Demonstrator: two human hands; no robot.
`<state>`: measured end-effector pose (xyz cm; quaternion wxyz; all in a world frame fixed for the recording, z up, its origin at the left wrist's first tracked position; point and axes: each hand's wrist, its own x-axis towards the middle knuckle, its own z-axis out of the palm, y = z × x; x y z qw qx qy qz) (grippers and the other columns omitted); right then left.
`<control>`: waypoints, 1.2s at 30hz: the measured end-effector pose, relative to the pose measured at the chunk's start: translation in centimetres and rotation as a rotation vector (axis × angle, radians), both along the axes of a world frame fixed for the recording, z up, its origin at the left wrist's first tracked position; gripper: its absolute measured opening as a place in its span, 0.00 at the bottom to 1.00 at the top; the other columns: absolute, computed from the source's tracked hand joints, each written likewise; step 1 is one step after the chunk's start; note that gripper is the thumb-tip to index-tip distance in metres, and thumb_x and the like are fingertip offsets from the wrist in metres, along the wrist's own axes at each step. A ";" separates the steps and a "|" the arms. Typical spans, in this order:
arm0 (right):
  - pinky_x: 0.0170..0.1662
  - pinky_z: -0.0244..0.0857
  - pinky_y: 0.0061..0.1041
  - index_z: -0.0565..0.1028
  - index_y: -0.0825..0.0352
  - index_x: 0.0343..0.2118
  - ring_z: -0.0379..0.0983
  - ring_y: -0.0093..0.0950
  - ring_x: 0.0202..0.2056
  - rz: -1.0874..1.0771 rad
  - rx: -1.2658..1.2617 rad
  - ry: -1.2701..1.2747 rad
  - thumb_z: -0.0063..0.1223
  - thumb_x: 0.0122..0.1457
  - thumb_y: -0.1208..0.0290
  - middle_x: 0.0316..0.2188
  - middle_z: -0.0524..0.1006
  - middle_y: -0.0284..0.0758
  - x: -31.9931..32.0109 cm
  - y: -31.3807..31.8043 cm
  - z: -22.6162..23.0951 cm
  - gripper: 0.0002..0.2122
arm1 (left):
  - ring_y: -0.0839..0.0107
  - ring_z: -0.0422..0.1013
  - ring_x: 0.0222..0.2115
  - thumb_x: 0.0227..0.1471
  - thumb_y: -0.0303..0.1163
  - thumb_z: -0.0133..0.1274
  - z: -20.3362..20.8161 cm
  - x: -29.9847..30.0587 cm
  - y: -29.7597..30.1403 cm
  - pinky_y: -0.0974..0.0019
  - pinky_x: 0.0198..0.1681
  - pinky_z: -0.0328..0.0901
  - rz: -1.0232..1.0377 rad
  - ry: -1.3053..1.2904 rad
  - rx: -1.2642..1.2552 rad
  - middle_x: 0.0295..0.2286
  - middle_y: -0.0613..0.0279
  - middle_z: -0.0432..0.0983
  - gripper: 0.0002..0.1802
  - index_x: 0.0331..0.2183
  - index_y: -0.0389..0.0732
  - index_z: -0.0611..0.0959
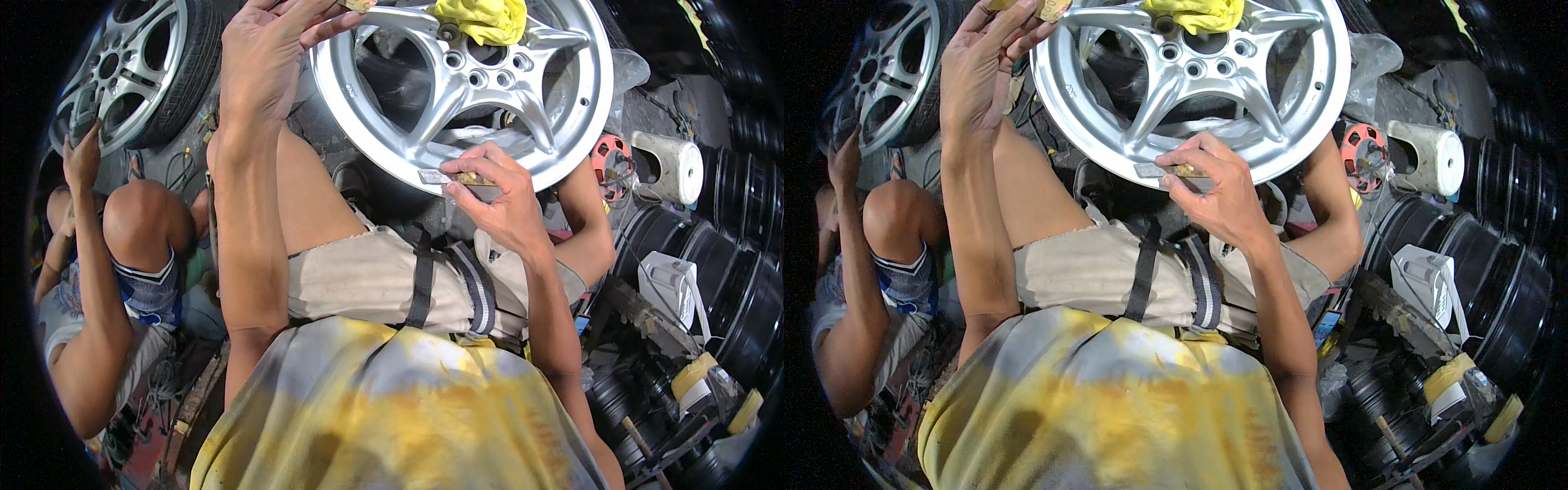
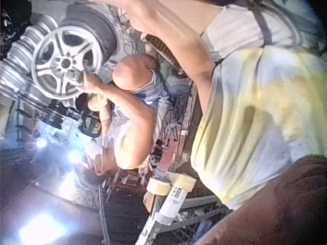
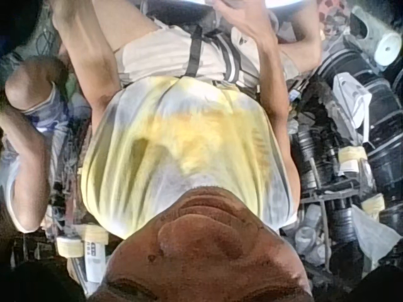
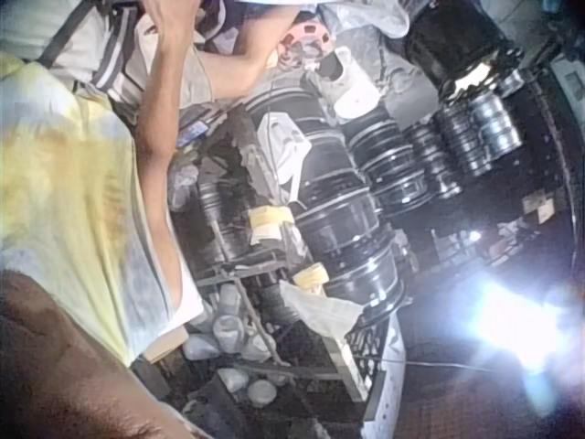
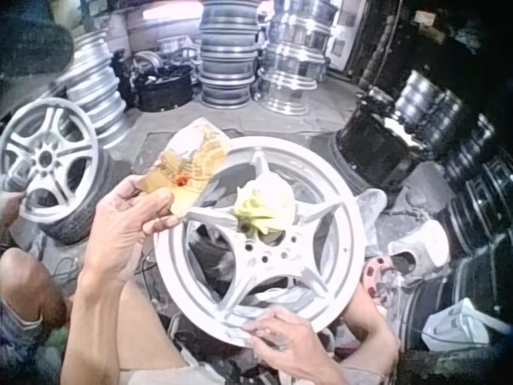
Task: The person sits on the floor and cleans a silver car rim using a yellow cloth and a small metal tool. They wipe the rim's surface and use the tool to scrape or apply a substance to the edges and spokes. Another person is visible in the background working on a different rim.
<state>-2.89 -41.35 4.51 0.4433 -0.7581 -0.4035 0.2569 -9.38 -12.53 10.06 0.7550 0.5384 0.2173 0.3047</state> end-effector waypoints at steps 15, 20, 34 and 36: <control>0.45 0.71 0.31 0.85 0.66 0.41 0.78 0.33 0.38 0.006 -0.017 0.013 0.65 0.53 0.74 0.36 0.78 0.37 -0.2 0.1 -0.1 0.11 | 0.79 0.77 0.30 0.60 0.24 0.59 -0.1 0.1 0.0 0.76 0.35 0.75 -0.028 -0.005 -0.024 0.36 0.59 0.81 0.11 0.44 0.35 0.77; 0.45 0.71 0.30 0.85 0.66 0.41 0.78 0.32 0.38 0.016 -0.009 0.015 0.65 0.53 0.74 0.36 0.78 0.37 0.0 0.0 -0.2 0.11 | 0.80 0.77 0.29 0.61 0.24 0.59 -0.1 0.0 -0.1 0.77 0.34 0.75 -0.037 -0.015 -0.031 0.36 0.59 0.81 0.11 0.44 0.34 0.77; 0.43 0.70 0.26 0.84 0.65 0.41 0.77 0.28 0.37 -0.136 -0.059 -0.050 0.64 0.53 0.77 0.35 0.77 0.35 0.0 -2.7 2.2 0.11 | 0.80 0.77 0.28 0.60 0.25 0.59 0.0 0.1 -0.4 0.78 0.33 0.74 -0.027 0.000 0.004 0.35 0.60 0.82 0.10 0.44 0.35 0.79; 0.42 0.70 0.24 0.84 0.65 0.41 0.76 0.25 0.37 -0.235 -0.069 -0.069 0.64 0.53 0.78 0.35 0.77 0.34 0.4 -4.9 2.7 0.12 | 0.80 0.77 0.29 0.60 0.25 0.59 -0.3 0.1 -0.5 0.78 0.33 0.74 0.002 -0.020 0.023 0.36 0.61 0.82 0.10 0.44 0.36 0.79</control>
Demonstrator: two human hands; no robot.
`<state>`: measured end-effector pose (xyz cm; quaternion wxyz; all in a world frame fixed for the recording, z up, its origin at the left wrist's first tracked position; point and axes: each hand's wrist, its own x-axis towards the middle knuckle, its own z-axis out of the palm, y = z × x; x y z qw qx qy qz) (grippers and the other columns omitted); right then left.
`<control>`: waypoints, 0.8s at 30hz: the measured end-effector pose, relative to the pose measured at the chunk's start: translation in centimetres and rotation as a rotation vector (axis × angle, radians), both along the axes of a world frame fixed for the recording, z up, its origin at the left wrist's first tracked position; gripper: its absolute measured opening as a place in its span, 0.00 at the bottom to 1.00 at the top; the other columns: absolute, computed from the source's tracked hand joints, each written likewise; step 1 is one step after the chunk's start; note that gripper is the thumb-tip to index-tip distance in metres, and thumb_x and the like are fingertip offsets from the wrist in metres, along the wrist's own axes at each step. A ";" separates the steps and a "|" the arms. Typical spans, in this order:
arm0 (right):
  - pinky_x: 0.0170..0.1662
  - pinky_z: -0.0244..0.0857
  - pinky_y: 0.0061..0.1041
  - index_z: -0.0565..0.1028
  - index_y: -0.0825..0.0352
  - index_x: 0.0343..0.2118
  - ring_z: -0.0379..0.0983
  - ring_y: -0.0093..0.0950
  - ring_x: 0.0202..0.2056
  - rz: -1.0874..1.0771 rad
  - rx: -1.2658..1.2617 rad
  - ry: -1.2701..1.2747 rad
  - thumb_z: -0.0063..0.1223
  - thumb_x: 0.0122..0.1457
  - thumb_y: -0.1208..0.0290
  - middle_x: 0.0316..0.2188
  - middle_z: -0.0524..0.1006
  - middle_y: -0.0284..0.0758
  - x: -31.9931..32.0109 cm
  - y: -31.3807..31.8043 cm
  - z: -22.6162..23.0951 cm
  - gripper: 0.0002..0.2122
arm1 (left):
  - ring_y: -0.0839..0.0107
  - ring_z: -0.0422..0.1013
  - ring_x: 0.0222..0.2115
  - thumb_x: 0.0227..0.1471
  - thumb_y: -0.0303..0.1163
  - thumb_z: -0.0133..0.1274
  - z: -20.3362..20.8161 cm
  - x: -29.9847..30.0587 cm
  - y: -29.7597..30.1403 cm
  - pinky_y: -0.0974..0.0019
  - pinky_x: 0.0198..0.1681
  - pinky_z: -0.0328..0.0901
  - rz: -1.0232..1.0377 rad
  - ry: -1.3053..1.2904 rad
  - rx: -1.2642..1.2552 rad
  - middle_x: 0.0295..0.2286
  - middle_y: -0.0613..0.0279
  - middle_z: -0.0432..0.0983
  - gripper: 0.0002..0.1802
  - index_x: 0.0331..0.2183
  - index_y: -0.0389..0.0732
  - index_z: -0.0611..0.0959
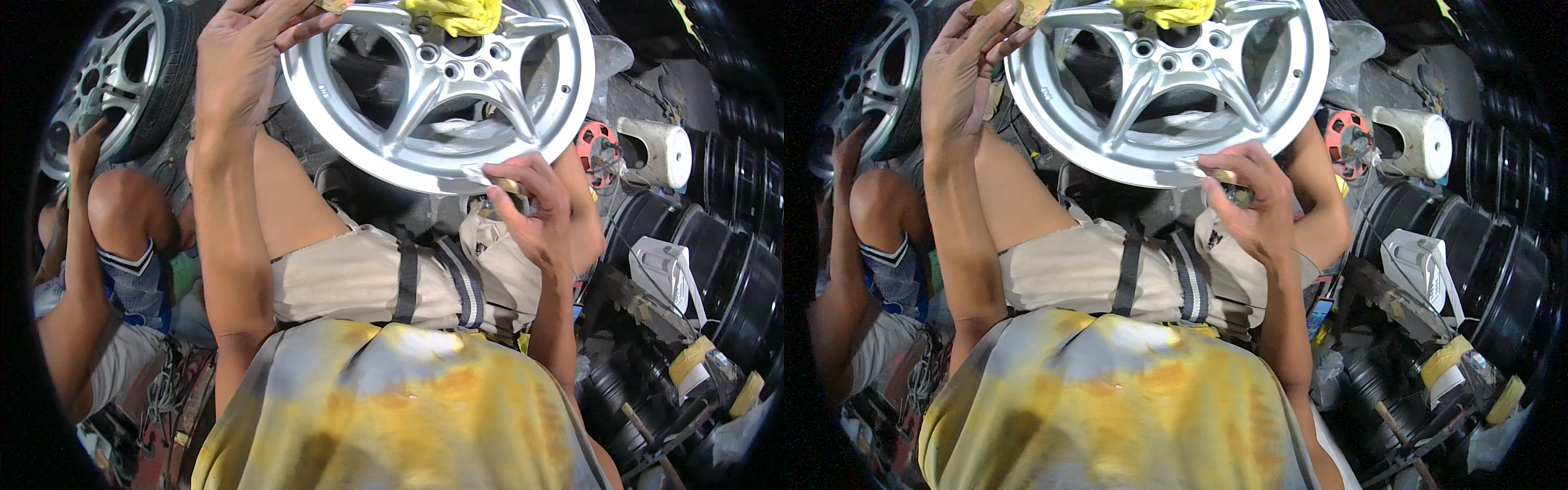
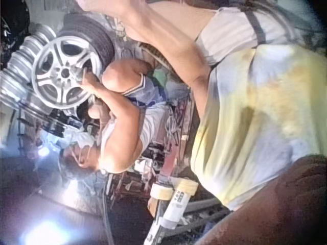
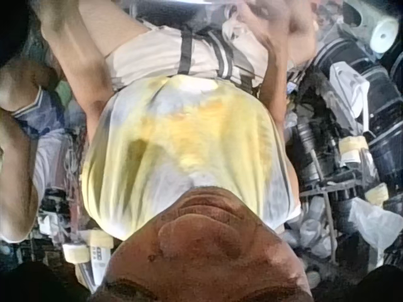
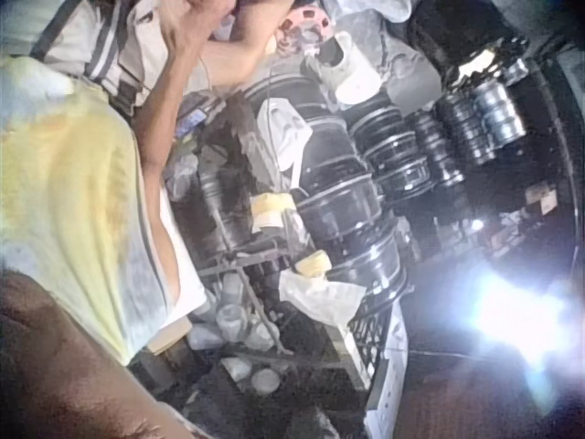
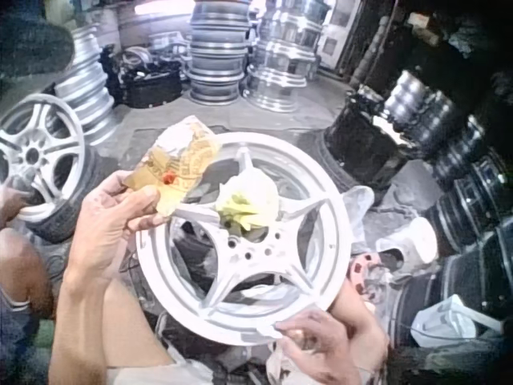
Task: The person sits on the floor and cleans a silver car rim using a yellow cloth and a small metal tool. They wipe the rim's surface and use the tool to scrape or apply a substance to the edges and spokes. Another person is visible in the background working on a different rim.
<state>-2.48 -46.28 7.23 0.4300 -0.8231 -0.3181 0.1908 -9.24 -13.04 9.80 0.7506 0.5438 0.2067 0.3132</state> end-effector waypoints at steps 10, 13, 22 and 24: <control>0.39 0.67 0.21 0.84 0.67 0.42 0.74 0.23 0.35 -0.179 -0.214 -0.173 0.63 0.54 0.78 0.34 0.76 0.32 0.6 -6.4 1.4 0.12 | 0.73 0.79 0.37 0.60 0.28 0.60 -0.9 0.4 0.5 0.71 0.42 0.77 -0.048 -0.006 0.071 0.38 0.55 0.82 0.18 0.49 0.33 0.77; 0.39 0.70 0.23 0.85 0.66 0.41 0.76 0.24 0.35 -0.206 -0.241 -0.141 0.63 0.53 0.78 0.33 0.77 0.33 0.0 -4.3 2.4 0.11 | 0.69 0.81 0.42 0.59 0.27 0.61 -2.3 -1.1 2.9 0.66 0.50 0.78 -0.111 0.029 0.102 0.41 0.51 0.82 0.23 0.53 0.30 0.74; 0.36 0.69 0.24 0.84 0.67 0.41 0.75 0.26 0.34 -0.128 -0.149 -0.110 0.64 0.53 0.77 0.34 0.77 0.35 -0.1 -5.4 -0.8 0.11 | 0.67 0.80 0.43 0.59 0.27 0.61 -2.6 -0.5 2.9 0.64 0.51 0.78 -0.128 0.033 0.104 0.41 0.50 0.82 0.23 0.53 0.29 0.73; 0.37 0.69 0.24 0.84 0.67 0.41 0.76 0.27 0.34 -0.112 -0.124 -0.119 0.64 0.53 0.77 0.34 0.77 0.36 0.0 -5.4 -1.1 0.11 | 0.67 0.80 0.43 0.60 0.27 0.61 -2.6 -0.5 2.9 0.64 0.51 0.78 -0.129 0.042 0.112 0.41 0.50 0.81 0.23 0.53 0.29 0.73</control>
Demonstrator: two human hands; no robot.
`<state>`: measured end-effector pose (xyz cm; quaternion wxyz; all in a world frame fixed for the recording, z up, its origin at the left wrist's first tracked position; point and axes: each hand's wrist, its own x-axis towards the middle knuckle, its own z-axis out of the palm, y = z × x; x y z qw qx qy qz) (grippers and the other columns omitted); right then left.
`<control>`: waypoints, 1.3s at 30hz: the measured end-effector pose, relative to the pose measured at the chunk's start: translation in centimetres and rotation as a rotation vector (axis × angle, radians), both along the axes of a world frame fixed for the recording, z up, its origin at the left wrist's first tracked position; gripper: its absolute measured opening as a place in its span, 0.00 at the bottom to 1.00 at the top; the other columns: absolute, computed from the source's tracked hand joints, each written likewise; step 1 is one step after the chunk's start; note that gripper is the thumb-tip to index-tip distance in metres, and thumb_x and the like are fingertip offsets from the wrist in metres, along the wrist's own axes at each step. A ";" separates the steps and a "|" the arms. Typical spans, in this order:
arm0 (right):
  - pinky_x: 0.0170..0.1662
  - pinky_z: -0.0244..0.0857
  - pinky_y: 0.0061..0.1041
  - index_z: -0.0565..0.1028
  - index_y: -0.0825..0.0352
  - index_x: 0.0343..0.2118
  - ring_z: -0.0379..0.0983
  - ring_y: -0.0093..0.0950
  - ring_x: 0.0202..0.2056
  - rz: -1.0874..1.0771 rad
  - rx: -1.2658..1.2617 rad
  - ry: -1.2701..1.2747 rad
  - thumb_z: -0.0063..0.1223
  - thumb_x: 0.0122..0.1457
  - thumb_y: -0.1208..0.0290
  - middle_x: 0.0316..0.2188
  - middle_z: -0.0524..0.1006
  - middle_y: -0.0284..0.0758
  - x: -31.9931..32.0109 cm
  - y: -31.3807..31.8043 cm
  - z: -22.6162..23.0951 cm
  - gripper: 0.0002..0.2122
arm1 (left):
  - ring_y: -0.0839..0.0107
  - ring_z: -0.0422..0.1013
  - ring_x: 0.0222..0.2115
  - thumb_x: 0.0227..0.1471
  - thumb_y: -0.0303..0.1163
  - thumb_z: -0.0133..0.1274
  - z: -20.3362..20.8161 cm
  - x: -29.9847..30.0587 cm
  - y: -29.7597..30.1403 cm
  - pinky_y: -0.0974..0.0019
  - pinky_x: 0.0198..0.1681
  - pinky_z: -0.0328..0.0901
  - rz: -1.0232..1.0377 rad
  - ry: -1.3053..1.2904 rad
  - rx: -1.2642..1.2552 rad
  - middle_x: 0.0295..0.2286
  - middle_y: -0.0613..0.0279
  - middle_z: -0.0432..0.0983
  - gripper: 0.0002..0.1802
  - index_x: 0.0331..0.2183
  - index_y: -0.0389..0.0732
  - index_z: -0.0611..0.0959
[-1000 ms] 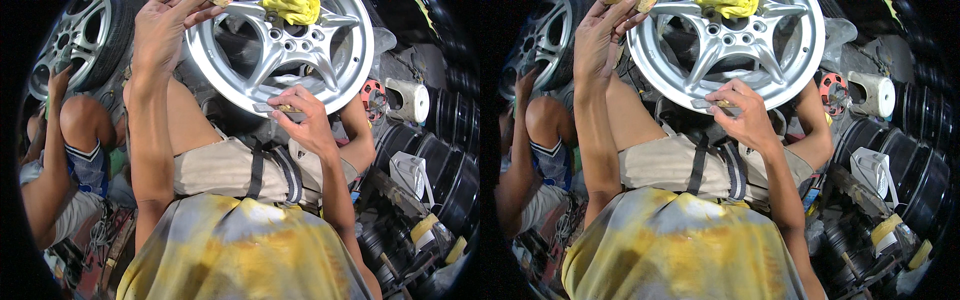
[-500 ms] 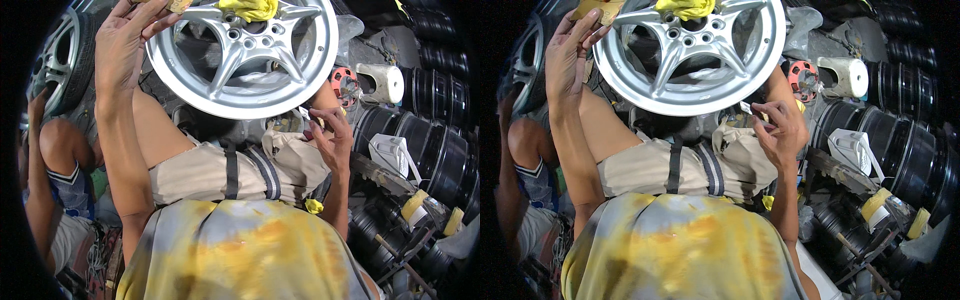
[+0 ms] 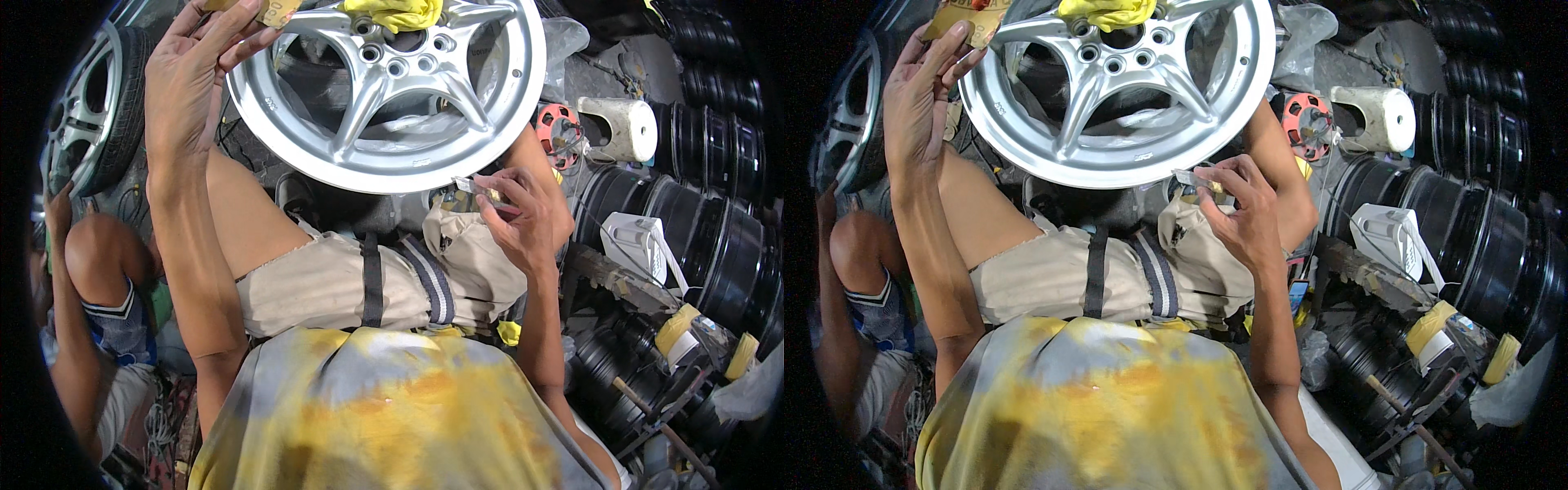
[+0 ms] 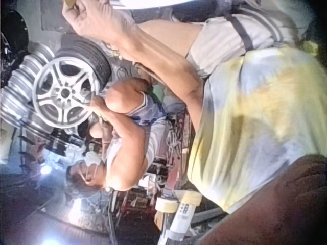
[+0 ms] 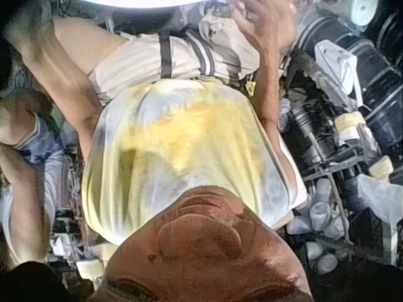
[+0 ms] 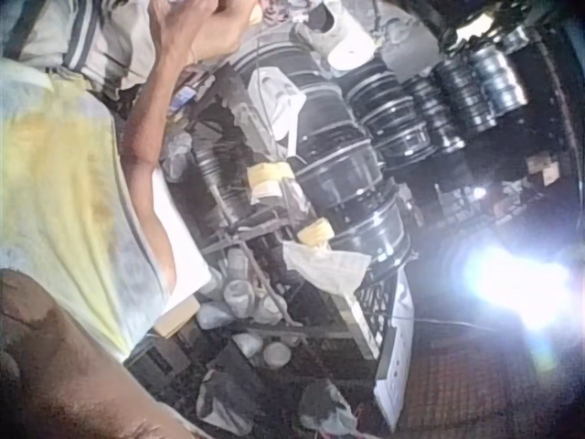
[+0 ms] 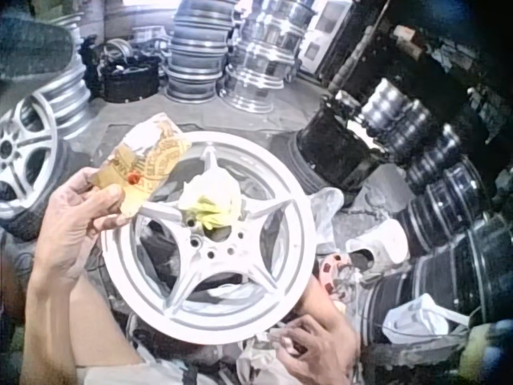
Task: The person sits on the floor and cleans a silver car rim using a yellow cloth and a small metal tool. They wipe the rim's surface and use the tool to scrape or apply a substance to the edges and spokes. Another person is visible in the background working on a different rim.
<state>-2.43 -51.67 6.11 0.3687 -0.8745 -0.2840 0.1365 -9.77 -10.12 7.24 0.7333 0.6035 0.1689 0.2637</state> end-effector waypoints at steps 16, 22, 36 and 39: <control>0.40 0.66 0.16 0.77 0.72 0.45 0.72 0.16 0.35 -0.331 0.292 0.192 0.54 0.69 0.70 0.33 0.80 0.29 6.8 -4.5 -1.8 0.09 | 0.75 0.78 0.40 0.65 0.28 0.54 0.7 -2.0 2.1 0.77 0.40 0.74 0.152 0.114 -0.256 0.41 0.57 0.80 0.14 0.49 0.31 0.77; 0.40 0.63 0.16 0.78 0.69 0.44 0.70 0.15 0.36 -0.218 0.150 0.111 0.53 0.71 0.68 0.34 0.80 0.28 7.6 -4.3 -1.3 0.09 | 0.76 0.78 0.39 0.64 0.31 0.56 2.5 -1.4 6.0 0.75 0.46 0.76 -0.088 0.168 -0.074 0.39 0.57 0.79 0.16 0.49 0.32 0.77; 0.46 0.69 0.31 0.73 0.69 0.43 0.77 0.32 0.42 -0.379 0.673 0.561 0.42 0.72 0.63 0.46 0.80 0.44 22.0 2.6 -3.0 0.13 | 0.73 0.73 0.43 0.59 0.36 0.57 -0.9 -5.7 6.6 0.66 0.51 0.70 -0.140 0.602 -0.291 0.41 0.61 0.78 0.18 0.47 0.35 0.82; 0.51 0.68 0.30 0.73 0.67 0.43 0.77 0.32 0.45 -0.411 0.655 0.660 0.44 0.71 0.64 0.47 0.80 0.42 24.2 4.6 -3.0 0.12 | 0.77 0.73 0.37 0.57 0.37 0.59 0.7 -4.0 1.4 0.72 0.43 0.70 -0.127 0.566 -0.224 0.39 0.65 0.76 0.17 0.44 0.37 0.82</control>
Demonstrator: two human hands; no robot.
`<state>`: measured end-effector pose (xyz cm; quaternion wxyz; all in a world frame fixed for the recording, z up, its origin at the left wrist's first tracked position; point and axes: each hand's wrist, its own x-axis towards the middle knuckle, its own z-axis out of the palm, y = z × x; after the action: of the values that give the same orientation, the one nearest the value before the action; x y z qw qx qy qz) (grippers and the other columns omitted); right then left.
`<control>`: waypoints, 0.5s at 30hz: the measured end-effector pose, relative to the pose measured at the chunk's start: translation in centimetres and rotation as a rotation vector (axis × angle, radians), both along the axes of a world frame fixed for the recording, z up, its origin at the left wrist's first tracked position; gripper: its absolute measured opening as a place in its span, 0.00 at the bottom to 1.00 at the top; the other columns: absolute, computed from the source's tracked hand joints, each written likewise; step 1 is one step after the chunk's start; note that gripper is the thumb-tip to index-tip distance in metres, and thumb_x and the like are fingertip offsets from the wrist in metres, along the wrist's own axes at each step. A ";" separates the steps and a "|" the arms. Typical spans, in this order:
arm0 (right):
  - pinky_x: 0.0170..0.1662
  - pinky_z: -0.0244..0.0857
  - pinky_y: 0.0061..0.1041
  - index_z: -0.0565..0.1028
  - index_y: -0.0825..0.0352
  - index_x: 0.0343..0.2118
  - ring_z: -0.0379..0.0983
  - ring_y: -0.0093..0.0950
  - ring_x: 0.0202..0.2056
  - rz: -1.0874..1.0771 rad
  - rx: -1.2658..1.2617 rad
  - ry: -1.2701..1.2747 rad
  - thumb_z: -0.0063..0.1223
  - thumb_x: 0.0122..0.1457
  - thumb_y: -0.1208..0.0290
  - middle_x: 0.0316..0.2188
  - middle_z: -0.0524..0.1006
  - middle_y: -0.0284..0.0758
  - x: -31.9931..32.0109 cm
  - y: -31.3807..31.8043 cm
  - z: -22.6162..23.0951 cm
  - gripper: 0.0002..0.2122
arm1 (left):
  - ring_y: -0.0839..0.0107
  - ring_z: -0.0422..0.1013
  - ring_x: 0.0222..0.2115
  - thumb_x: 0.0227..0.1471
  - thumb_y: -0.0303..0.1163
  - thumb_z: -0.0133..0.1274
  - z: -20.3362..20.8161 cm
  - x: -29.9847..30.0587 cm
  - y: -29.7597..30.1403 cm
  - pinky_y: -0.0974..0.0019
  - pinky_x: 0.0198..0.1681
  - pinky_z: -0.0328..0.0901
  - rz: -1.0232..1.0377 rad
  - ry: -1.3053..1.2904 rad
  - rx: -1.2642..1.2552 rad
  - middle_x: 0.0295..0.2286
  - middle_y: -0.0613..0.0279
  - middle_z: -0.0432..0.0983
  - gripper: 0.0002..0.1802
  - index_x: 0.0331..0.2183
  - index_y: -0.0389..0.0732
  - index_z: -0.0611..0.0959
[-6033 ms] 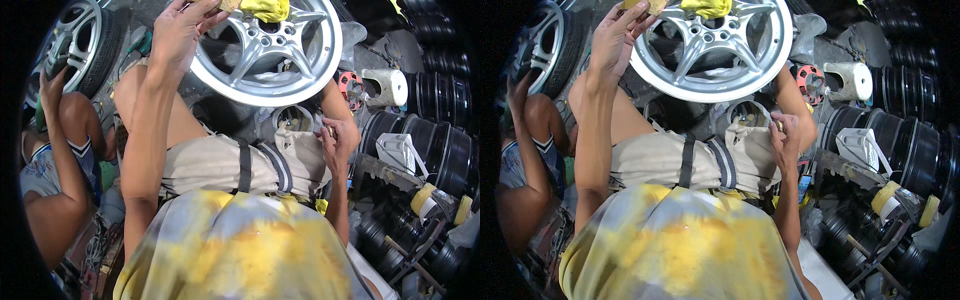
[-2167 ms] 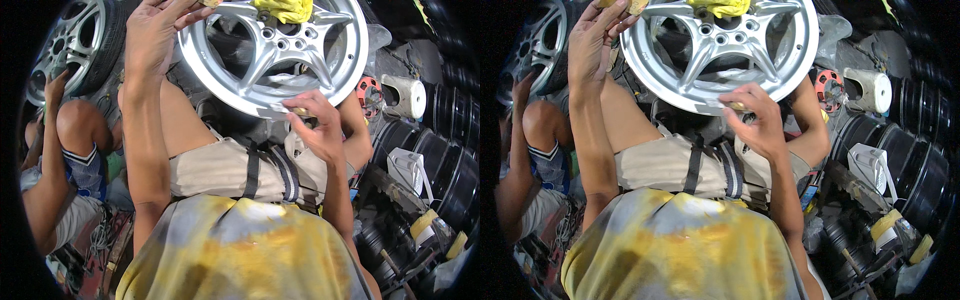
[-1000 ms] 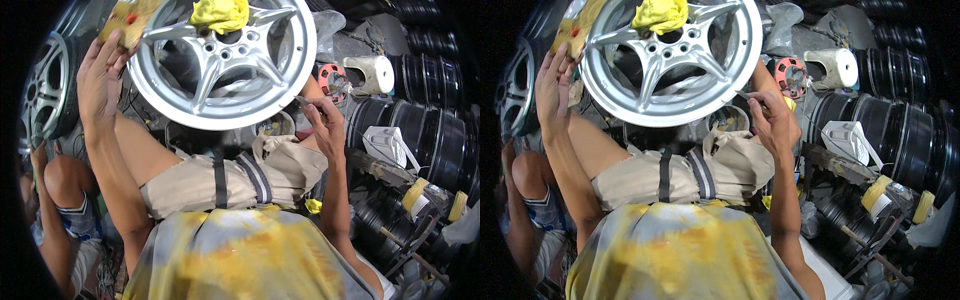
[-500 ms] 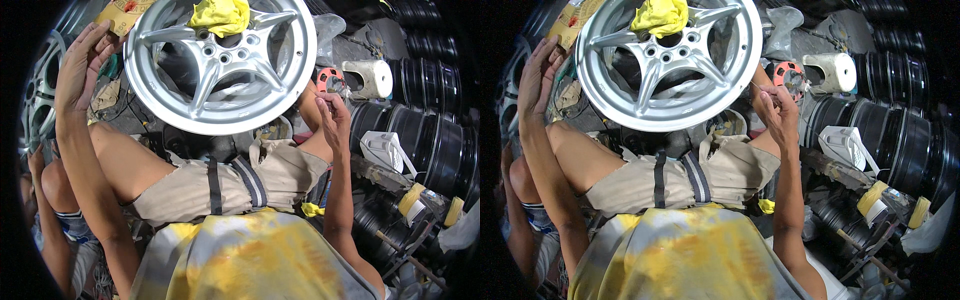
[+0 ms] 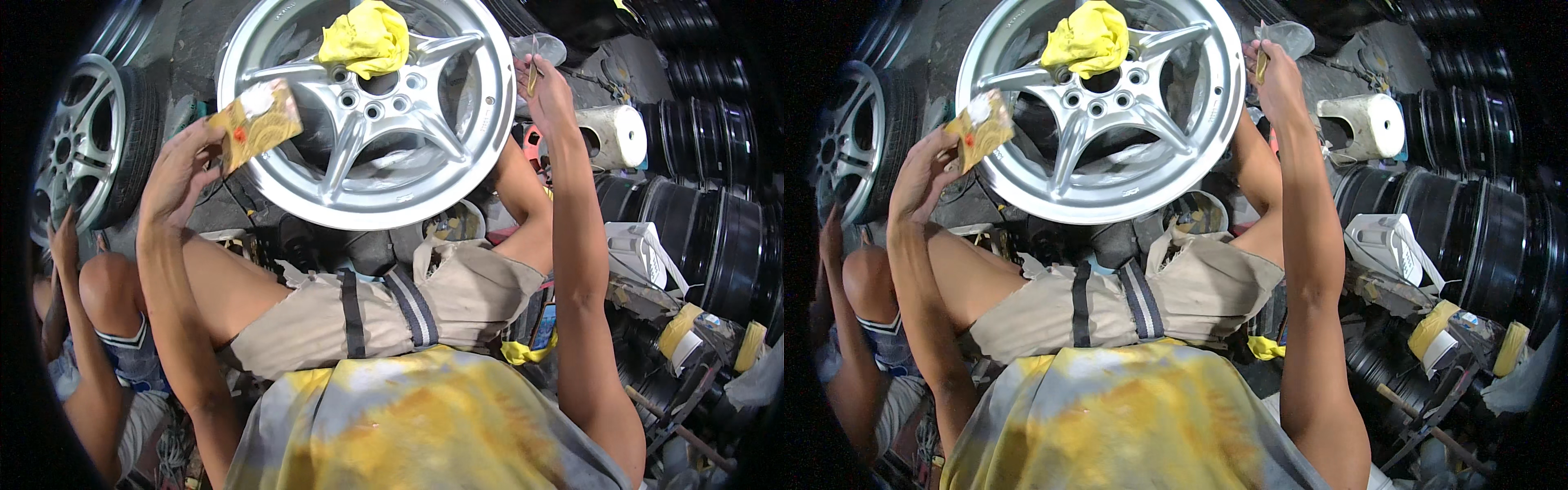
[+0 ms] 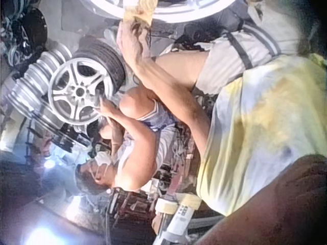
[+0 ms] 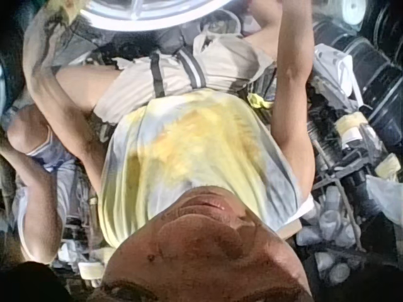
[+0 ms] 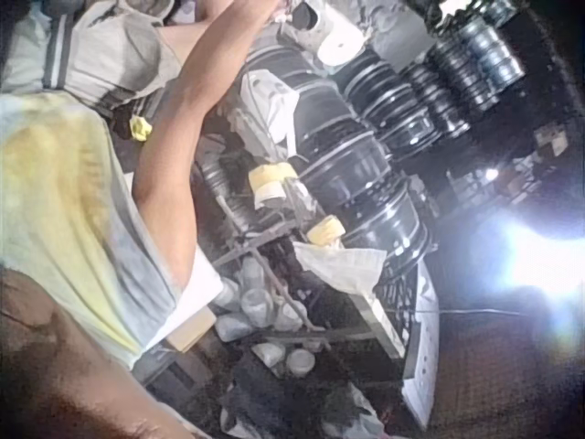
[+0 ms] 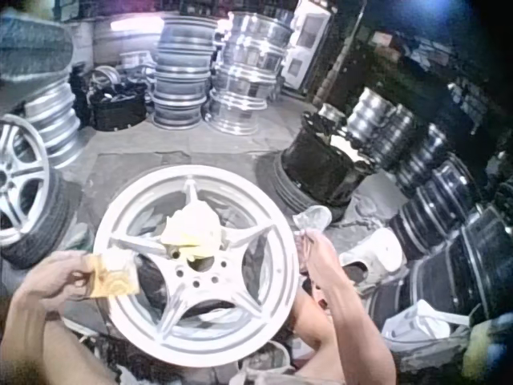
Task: The person sits on the floor and cleans a silver car rim using a yellow cloth and a small metal tool. They wipe the rim's surface and use the tool to scrape or apply a substance to the edges and spokes. Another person is visible in the background working on a different rim.
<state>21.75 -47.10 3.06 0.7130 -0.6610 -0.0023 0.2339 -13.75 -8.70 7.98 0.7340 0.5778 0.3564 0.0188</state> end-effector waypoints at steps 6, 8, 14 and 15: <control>0.47 0.68 0.27 0.74 0.68 0.42 0.76 0.27 0.41 -0.106 -0.113 -0.094 0.44 0.70 0.65 0.39 0.79 0.34 -3.6 0.3 0.9 0.12 | 0.80 0.67 0.30 0.58 0.39 0.58 -0.6 2.9 1.5 0.76 0.29 0.63 -0.003 -0.090 0.295 0.31 0.70 0.71 0.12 0.37 0.41 0.85; 0.45 0.69 0.27 0.75 0.67 0.40 0.76 0.25 0.40 -0.122 -0.088 -0.062 0.43 0.71 0.64 0.37 0.79 0.33 -6.9 -0.5 1.0 0.12 | 0.75 0.70 0.41 0.63 0.43 0.53 0.2 4.8 4.3 0.67 0.42 0.69 -0.117 0.034 0.385 0.39 0.67 0.76 0.18 0.49 0.43 0.84; 0.40 0.69 0.21 0.74 0.67 0.41 0.76 0.23 0.34 -0.119 -0.081 -0.010 0.42 0.74 0.64 0.36 0.78 0.32 -16.8 -1.8 3.2 0.11 | 0.78 0.64 0.23 0.59 0.36 0.53 0.4 16.1 4.9 0.69 0.28 0.58 0.102 -0.110 0.287 0.21 0.71 0.72 0.12 0.30 0.42 0.87; 0.39 0.68 0.20 0.74 0.67 0.41 0.74 0.22 0.32 -0.047 -0.231 -0.229 0.42 0.74 0.65 0.36 0.77 0.32 -16.6 -2.1 2.5 0.11 | 0.77 0.66 0.24 0.57 0.36 0.54 0.7 15.9 4.7 0.68 0.30 0.60 0.137 -0.043 0.381 0.23 0.69 0.76 0.12 0.32 0.40 0.88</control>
<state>5.14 -49.24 5.54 0.6326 -0.7608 -0.0410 0.1390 2.15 -4.02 8.67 0.6161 0.6799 0.3690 0.1481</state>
